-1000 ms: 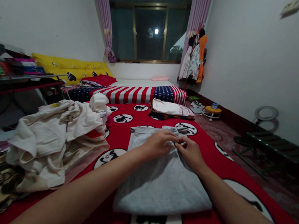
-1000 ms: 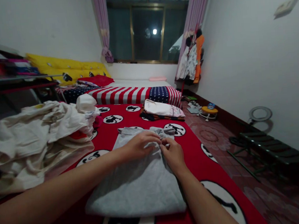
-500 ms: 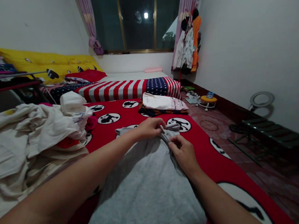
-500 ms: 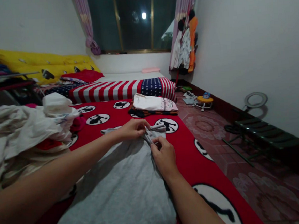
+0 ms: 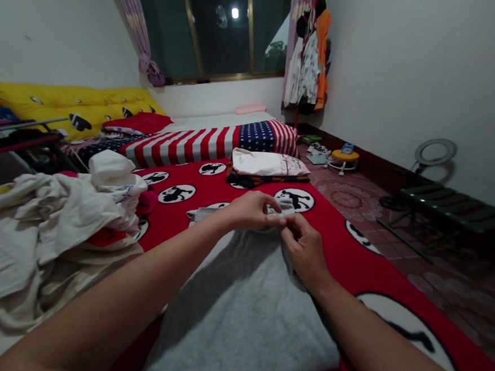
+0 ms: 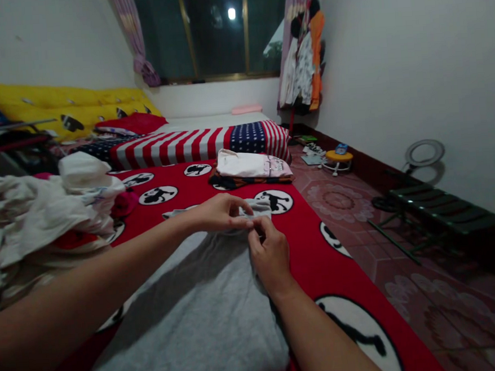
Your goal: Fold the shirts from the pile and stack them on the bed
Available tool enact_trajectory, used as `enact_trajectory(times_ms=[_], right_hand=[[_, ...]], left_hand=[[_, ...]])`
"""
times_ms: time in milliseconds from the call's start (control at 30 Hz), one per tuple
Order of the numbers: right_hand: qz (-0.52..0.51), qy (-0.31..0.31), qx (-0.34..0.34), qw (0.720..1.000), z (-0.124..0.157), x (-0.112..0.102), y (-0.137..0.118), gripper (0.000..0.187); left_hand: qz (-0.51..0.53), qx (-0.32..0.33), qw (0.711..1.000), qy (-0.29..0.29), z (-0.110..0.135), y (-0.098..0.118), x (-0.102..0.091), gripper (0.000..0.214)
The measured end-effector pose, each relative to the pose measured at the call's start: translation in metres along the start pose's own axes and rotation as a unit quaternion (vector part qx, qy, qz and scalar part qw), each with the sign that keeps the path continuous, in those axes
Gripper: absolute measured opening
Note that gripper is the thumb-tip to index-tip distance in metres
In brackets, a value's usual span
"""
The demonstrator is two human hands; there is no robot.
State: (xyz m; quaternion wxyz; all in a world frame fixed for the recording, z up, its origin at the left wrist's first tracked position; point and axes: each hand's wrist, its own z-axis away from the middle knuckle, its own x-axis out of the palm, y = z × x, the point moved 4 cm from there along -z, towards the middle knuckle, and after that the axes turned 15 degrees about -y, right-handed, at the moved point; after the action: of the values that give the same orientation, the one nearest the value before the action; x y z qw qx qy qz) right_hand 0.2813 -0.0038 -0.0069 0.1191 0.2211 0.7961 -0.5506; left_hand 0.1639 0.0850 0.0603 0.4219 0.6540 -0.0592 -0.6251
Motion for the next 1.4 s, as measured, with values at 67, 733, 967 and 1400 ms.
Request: enact_trajectory(times_ms=[67, 733, 967, 1400], right_hand=[[-0.005, 0.000, 0.000, 1.000, 0.001, 0.000, 0.000, 0.011], [-0.110, 0.052, 0.067, 0.990, -0.009, -0.011, 0.023, 0.048], [-0.089, 0.049, 0.110, 0.989, -0.009, -0.014, 0.024, 0.048], [0.127, -0.061, -0.100, 0.985, -0.007, -0.002, -0.002, 0.013]], left_hand=[[0.015, -0.013, 0.998, -0.058, 0.002, -0.004, -0.002, 0.036], [0.310, -0.043, 0.876, 0.366, 0.066, -0.058, -0.022, 0.026], [0.028, -0.222, 0.871, 0.437, 0.147, -0.097, -0.017, 0.032], [0.072, -0.059, 0.916, 0.389, 0.130, -0.090, 0.010, 0.018]])
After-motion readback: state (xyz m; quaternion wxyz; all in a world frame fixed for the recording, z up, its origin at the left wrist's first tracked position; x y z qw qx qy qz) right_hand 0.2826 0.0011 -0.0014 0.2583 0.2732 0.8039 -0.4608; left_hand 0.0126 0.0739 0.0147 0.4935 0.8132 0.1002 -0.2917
